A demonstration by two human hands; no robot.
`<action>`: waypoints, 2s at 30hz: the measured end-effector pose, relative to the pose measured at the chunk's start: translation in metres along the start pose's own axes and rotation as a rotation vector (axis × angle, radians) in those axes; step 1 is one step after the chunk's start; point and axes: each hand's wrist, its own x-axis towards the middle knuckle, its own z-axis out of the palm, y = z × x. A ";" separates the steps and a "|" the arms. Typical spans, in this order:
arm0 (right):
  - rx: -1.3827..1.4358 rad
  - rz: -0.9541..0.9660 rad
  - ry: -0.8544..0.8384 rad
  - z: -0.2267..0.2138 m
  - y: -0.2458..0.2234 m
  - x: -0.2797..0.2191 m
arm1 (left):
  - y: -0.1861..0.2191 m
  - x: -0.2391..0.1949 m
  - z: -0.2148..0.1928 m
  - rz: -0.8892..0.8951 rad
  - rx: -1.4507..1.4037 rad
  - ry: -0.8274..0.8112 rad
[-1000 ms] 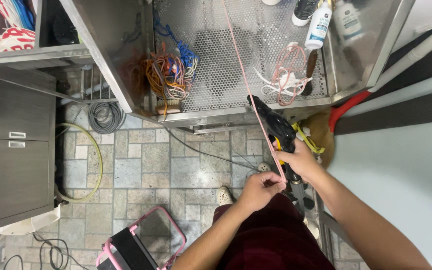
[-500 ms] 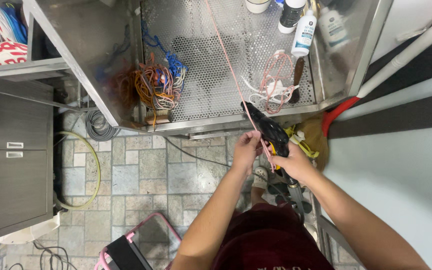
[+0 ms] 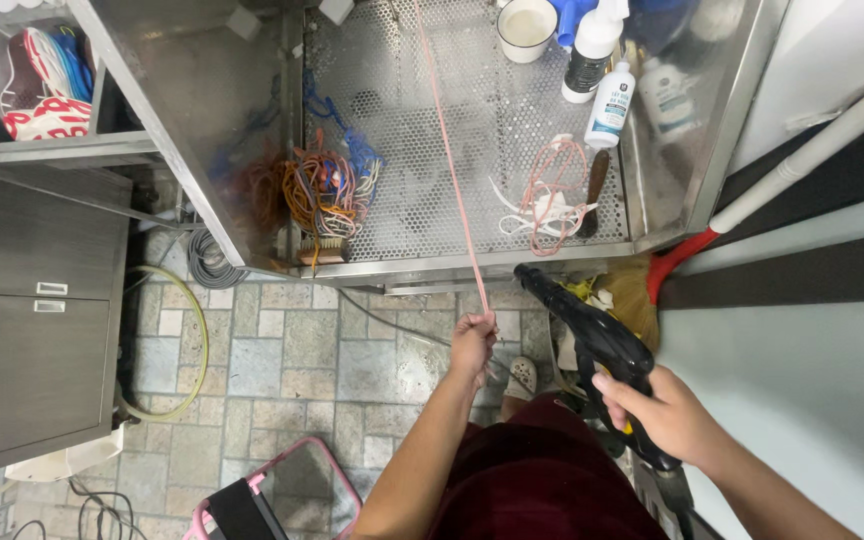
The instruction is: The person uses a handheld steam gun to clean several shoelaces one by one. They hold each lace taut with one hand while directing the steam nozzle along its length with the other. The process is repeated for multiple laces of different colors, including pink and white, on a metal grate surface.
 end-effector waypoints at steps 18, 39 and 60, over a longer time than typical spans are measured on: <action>-0.211 0.004 -0.033 0.026 -0.042 0.030 | 0.006 -0.035 0.009 0.505 0.522 -0.007; -0.101 -0.036 0.190 0.121 -0.164 0.178 | 0.130 -0.027 -0.062 0.660 1.061 -0.584; -0.160 -0.107 0.294 0.119 -0.272 0.332 | 0.160 0.024 -0.080 0.378 1.242 -1.053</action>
